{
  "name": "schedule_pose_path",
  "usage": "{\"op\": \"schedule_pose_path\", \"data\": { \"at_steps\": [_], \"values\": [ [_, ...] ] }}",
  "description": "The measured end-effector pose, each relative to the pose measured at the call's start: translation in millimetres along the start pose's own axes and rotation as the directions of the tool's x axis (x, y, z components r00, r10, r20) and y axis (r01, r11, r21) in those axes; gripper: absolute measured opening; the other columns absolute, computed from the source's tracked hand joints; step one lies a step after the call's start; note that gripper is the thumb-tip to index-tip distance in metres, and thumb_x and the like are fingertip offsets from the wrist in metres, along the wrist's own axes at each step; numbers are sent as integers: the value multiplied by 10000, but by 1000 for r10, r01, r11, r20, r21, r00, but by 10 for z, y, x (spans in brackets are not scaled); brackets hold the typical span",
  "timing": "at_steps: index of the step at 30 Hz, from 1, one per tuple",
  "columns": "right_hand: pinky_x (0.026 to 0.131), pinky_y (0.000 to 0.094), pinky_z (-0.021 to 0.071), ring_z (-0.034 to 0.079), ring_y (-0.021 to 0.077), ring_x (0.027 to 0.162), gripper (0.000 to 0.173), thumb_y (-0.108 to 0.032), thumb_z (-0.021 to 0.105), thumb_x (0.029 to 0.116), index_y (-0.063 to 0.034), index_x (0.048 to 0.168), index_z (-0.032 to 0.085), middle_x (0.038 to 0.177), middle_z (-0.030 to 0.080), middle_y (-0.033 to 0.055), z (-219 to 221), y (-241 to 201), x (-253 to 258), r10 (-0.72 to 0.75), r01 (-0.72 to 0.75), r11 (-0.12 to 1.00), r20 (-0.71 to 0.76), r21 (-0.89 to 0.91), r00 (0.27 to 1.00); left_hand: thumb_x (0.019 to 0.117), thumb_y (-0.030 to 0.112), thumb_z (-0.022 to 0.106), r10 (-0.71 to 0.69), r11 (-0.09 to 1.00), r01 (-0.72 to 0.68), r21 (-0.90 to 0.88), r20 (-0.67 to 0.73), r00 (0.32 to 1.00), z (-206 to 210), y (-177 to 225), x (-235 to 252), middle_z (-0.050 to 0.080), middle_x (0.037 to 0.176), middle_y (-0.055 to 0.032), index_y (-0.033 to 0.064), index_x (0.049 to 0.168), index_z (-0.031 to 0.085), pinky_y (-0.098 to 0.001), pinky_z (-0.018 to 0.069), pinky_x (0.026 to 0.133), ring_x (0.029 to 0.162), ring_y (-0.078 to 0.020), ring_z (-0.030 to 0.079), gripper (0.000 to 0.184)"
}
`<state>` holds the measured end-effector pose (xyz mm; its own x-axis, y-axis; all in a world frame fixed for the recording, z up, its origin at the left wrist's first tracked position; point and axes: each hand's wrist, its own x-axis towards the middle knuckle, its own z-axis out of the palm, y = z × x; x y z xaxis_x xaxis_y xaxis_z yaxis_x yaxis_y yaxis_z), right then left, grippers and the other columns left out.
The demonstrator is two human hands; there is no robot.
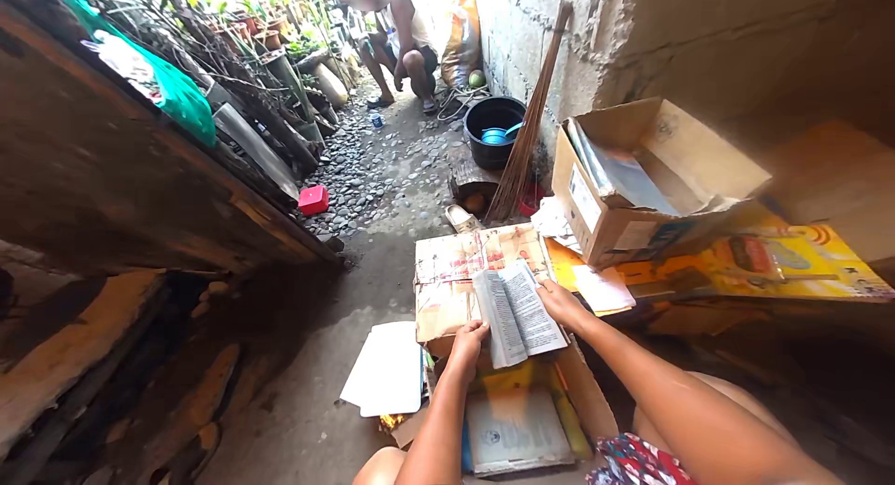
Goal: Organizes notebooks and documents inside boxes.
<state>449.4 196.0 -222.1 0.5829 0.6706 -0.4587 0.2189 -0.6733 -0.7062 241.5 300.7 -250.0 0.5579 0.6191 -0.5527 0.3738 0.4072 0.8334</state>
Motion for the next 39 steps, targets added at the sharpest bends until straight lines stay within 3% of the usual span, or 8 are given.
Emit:
{"op": "schedule_pose_path", "data": {
  "at_steps": [3, 7, 20, 28, 31, 34, 36, 39],
  "values": [
    [1076, 579, 434, 589, 382, 1276, 517, -387, 291, 1132, -35, 1418, 537, 1323, 631, 239, -13, -4, 0, -1, 1, 1000, -4, -24, 1000, 1078, 204, 531, -34, 999, 36, -27, 42, 999, 15, 17, -26, 685, 976, -124, -1, 1224, 626, -358, 573, 734, 803, -182, 668, 269],
    [1076, 576, 442, 592, 381, 1282, 475, -351, 327, 1127, -54, 1455, 500, 1332, 633, 233, -10, -17, -13, 19, -18, 999, 15, -51, 1000, 1076, 196, 533, -44, 998, 48, -49, 74, 996, 41, 8, -24, 690, 964, -120, 6, 1220, 630, -350, 575, 727, 791, -178, 670, 258],
    [1062, 601, 448, 603, 396, 1268, 473, -350, 340, 1123, -64, 1469, 488, 1328, 638, 232, -31, 9, 1, 25, -22, 992, 26, -123, 999, 1071, 171, 527, -19, 1000, 19, 1, -29, 999, -15, -25, 24, 632, 836, -77, 6, 1109, 644, -305, 513, 624, 685, -140, 592, 206],
    [1041, 595, 454, 614, 390, 1233, 551, -447, 297, 1123, -32, 1391, 542, 1283, 648, 237, -11, 30, 21, -3, 3, 998, -9, -61, 1000, 1079, 215, 518, -61, 997, 60, -47, -26, 998, -5, 9, 8, 682, 963, -128, 3, 1245, 622, -362, 557, 717, 800, -187, 656, 289],
    [1049, 602, 463, 614, 398, 1249, 439, -306, 409, 1103, -63, 1460, 487, 1310, 644, 235, -20, 12, 29, 28, -26, 992, 15, -125, 999, 1077, 212, 519, -89, 994, 88, -62, -7, 996, 18, 36, -8, 689, 995, -139, 9, 1271, 610, -382, 577, 744, 828, -205, 676, 295],
    [1036, 604, 479, 621, 394, 1247, 438, -153, 448, 1057, -88, 1490, 450, 1323, 643, 224, -16, -27, 10, 53, -48, 979, 22, -200, 998, 1078, 192, 510, -87, 993, 89, -77, 24, 996, 10, 18, 1, 684, 987, -138, 4, 1244, 611, -380, 577, 743, 820, -206, 674, 271],
    [1037, 599, 480, 620, 389, 1253, 426, -152, 406, 1067, -89, 1485, 459, 1329, 640, 224, -19, -17, 17, 49, -44, 979, 19, -198, 999, 1074, 185, 510, -95, 992, 98, -80, 39, 995, 7, 17, 9, 691, 997, -143, 3, 1255, 606, -383, 580, 750, 827, -210, 682, 274],
    [1054, 593, 461, 611, 386, 1261, 431, -274, 322, 1119, -72, 1455, 502, 1324, 642, 227, -14, 17, 26, 20, -18, 989, 16, -146, 1000, 1069, 177, 514, -108, 991, 110, -73, 42, 993, 10, 23, -1, 687, 981, -136, -2, 1263, 597, -369, 581, 740, 811, -200, 681, 277]
  ]
}}
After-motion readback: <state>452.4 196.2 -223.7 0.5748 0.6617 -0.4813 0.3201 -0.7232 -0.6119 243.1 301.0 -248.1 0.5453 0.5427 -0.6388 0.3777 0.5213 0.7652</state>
